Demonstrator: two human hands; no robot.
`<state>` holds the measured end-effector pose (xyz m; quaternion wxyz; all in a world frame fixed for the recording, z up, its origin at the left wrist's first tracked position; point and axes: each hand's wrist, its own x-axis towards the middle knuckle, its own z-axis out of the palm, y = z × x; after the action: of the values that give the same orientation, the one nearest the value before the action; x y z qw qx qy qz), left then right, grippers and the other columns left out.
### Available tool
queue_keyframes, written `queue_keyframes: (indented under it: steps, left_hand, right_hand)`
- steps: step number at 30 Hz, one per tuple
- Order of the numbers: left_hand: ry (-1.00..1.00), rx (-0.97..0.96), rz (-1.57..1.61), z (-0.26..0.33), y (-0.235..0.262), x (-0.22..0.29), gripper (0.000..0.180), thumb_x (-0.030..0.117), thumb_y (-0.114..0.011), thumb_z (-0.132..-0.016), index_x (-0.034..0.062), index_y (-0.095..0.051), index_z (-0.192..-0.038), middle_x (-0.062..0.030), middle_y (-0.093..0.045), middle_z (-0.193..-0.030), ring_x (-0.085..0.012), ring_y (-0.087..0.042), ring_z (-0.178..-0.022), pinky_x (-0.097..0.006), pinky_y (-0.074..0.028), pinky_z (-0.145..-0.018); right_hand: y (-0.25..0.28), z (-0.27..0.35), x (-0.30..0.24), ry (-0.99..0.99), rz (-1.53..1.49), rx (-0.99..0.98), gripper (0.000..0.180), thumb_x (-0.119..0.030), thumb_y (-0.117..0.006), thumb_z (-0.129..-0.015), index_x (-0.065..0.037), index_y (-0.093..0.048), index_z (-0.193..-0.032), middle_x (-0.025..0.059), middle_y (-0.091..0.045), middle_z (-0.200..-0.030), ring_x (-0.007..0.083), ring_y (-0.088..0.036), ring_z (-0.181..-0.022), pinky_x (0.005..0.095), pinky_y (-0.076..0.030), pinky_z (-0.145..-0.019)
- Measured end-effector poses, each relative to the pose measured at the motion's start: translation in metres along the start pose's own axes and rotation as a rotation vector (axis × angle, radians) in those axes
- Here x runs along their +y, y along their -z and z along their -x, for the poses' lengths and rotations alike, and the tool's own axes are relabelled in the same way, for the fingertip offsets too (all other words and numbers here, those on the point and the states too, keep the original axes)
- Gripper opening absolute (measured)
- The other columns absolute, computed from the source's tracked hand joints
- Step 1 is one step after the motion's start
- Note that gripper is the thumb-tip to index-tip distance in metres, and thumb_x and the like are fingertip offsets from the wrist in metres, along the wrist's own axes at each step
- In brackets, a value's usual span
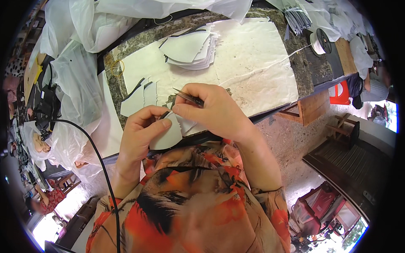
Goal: Trimming excess material and thread from shoe upper components using a pair of snips.
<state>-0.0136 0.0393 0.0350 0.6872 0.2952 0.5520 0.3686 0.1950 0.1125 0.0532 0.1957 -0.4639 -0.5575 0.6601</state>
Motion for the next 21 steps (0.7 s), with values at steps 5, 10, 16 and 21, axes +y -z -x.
queue_keyframes:
  steps: [5, 10, 16, 21]
  left_hand:
    - [-0.004, -0.009, 0.039, -0.001, 0.0, -0.003, 0.021, 0.002, -0.072, -0.094, -0.0008, -0.07, -0.114, 0.0067, -0.062, -0.088, 0.0001, -0.052, -0.077, -0.017, -0.042, -0.069]
    - [0.037, -0.031, 0.113, 0.001, -0.002, 0.001, 0.021, 0.003, -0.072, -0.095, -0.0008, -0.07, -0.115, 0.0034, -0.066, -0.089, -0.0023, -0.058, -0.081, -0.02, -0.047, -0.071]
    - [-0.046, -0.05, 0.171, 0.002, -0.005, -0.006, 0.019, 0.003, -0.07, -0.096, -0.0001, -0.069, -0.115, -0.0004, -0.067, -0.096, -0.006, -0.062, -0.085, -0.022, -0.05, -0.074]
    - [-0.015, -0.051, 0.186, 0.005, -0.008, 0.0, 0.019, 0.004, -0.07, -0.097, 0.001, -0.07, -0.115, 0.0002, -0.067, -0.099, -0.0061, -0.062, -0.087, -0.022, -0.05, -0.076]
  right_hand:
    - [-0.005, 0.002, 0.004, -0.002, -0.058, 0.048, 0.013, -0.014, -0.073, -0.092, -0.002, -0.067, -0.089, -0.0084, -0.052, -0.076, 0.0019, -0.041, -0.072, 0.0222, -0.034, -0.061]
    - [-0.009, 0.0, 0.015, -0.008, -0.078, 0.115, 0.019, -0.018, -0.071, -0.092, 0.0, -0.064, -0.089, -0.005, -0.054, -0.075, 0.0042, -0.044, -0.071, 0.0237, -0.041, -0.063]
    - [-0.017, 0.005, 0.02, -0.057, -0.261, 0.135, 0.017, -0.016, -0.071, -0.092, -0.002, -0.065, -0.088, -0.0059, -0.056, -0.077, 0.0029, -0.047, -0.072, 0.0221, -0.04, -0.063]
    - [-0.017, 0.006, 0.022, -0.11, -0.34, 0.106, 0.014, -0.016, -0.071, -0.092, -0.003, -0.066, -0.089, -0.007, -0.056, -0.078, 0.0021, -0.048, -0.071, 0.0203, -0.039, -0.062]
